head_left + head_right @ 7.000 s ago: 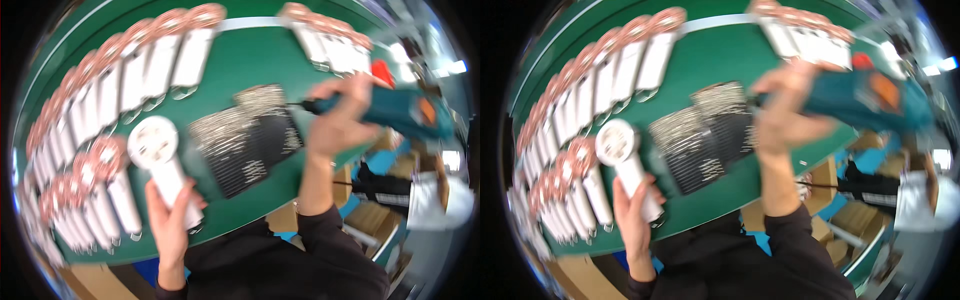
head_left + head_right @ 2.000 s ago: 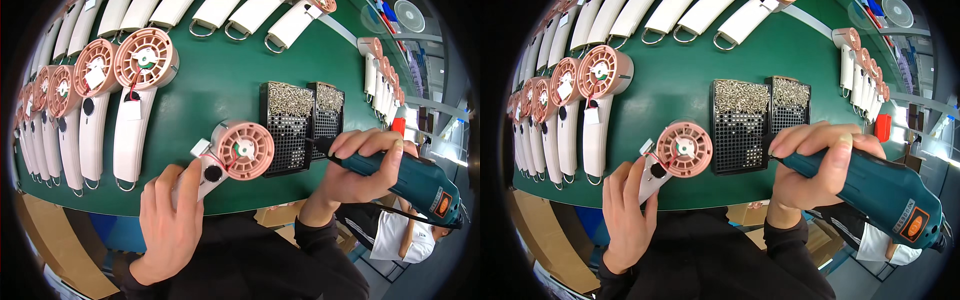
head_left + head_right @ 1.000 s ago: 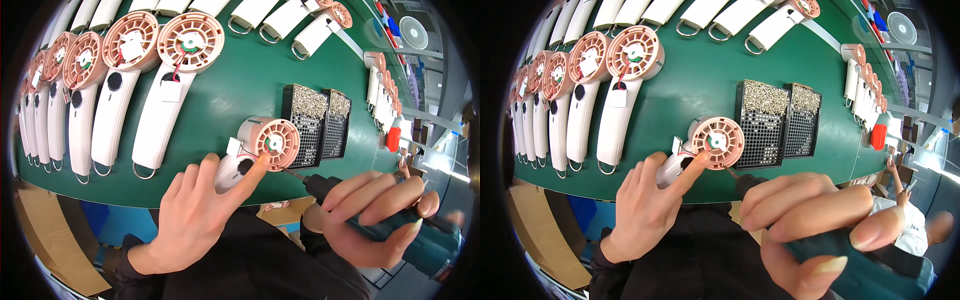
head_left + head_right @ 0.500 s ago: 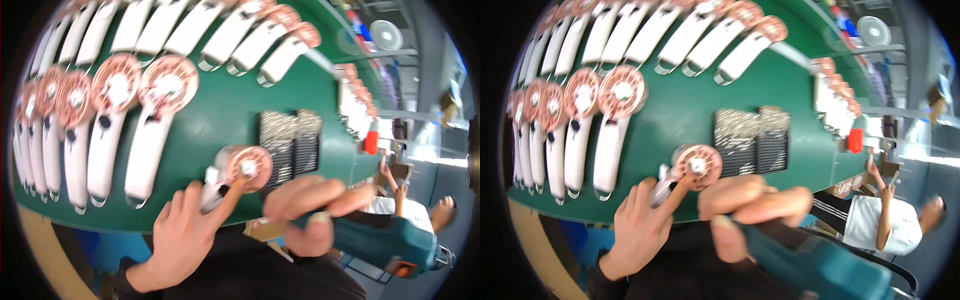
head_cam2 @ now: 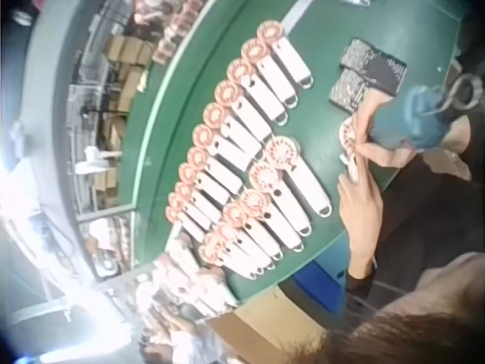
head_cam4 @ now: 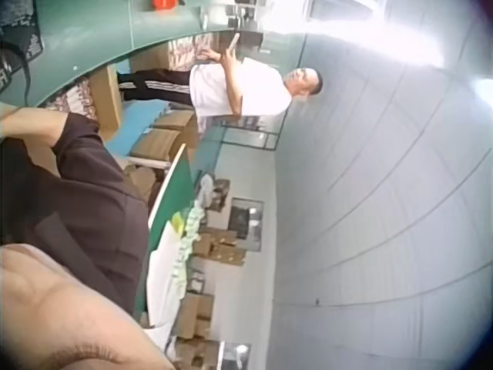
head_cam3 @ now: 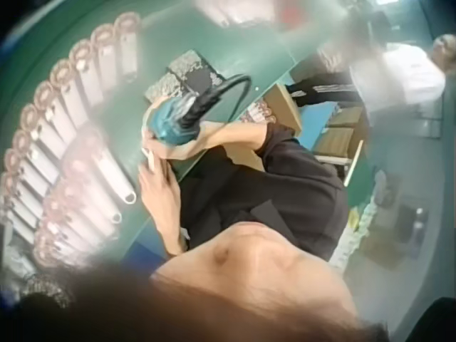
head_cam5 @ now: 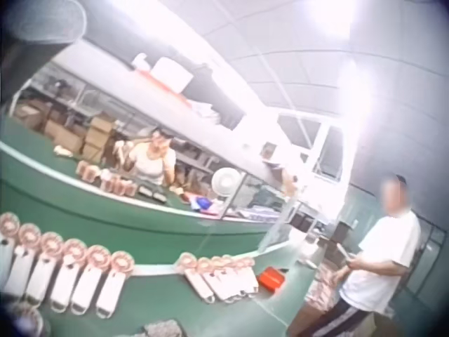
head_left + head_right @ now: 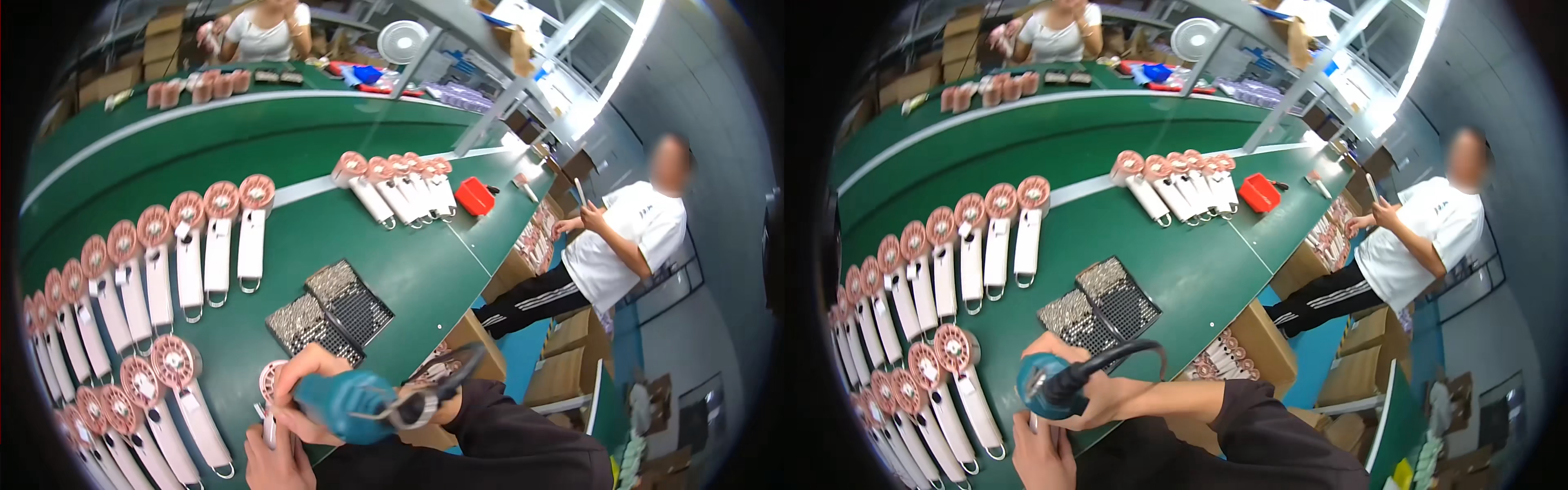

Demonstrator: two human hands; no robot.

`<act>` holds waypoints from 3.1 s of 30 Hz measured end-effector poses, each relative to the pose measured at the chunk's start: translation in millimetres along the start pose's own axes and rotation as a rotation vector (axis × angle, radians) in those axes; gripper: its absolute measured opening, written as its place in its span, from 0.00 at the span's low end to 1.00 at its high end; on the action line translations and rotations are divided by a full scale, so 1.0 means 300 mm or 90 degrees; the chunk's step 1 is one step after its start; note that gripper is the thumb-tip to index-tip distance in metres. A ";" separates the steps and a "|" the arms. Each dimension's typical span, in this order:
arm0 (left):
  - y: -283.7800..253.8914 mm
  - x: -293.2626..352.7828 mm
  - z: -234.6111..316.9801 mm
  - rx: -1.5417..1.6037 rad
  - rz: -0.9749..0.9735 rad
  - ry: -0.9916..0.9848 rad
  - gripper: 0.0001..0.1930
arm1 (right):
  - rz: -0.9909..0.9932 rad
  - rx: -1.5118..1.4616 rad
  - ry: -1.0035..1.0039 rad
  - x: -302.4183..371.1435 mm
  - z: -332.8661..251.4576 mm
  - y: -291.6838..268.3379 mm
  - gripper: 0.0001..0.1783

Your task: Assembling portable handheld fans on a production line using an electric screwdriver.

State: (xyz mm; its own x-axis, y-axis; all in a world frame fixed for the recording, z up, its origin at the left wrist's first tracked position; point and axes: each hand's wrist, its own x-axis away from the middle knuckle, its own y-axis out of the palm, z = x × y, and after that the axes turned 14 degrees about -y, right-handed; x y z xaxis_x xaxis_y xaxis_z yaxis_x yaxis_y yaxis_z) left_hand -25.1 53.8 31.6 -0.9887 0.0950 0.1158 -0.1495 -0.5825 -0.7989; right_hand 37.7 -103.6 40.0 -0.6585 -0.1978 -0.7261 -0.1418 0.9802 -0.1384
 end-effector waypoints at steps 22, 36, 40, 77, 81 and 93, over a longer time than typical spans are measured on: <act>0.011 0.020 0.012 -0.068 0.077 0.119 0.18 | 0.029 -0.043 -0.062 -0.018 0.008 0.025 0.18; 0.022 0.019 0.007 -0.061 0.055 0.109 0.19 | 0.048 -0.030 -0.048 -0.019 -0.021 0.023 0.16; 0.020 0.018 -0.001 -0.066 0.021 0.095 0.19 | 0.037 -0.083 0.004 -0.010 -0.006 0.032 0.16; 0.016 0.009 0.000 -0.067 0.037 0.128 0.16 | 0.054 -0.067 -0.055 -0.018 -0.022 0.028 0.17; 0.019 0.008 0.000 -0.064 0.036 0.133 0.16 | 0.051 -0.054 -0.063 -0.016 -0.026 0.024 0.17; 0.008 0.013 0.004 -0.067 0.077 0.122 0.14 | 0.004 -0.074 0.029 0.028 0.015 0.015 0.27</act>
State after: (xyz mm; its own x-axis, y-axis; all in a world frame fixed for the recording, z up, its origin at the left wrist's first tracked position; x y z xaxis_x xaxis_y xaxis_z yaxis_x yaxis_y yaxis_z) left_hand -29.4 51.7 30.8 -0.9781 0.1873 -0.0906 -0.0188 -0.5132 -0.8580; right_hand 34.9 -100.8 30.2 -0.6926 -0.1946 -0.6946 -0.2208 0.9739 -0.0526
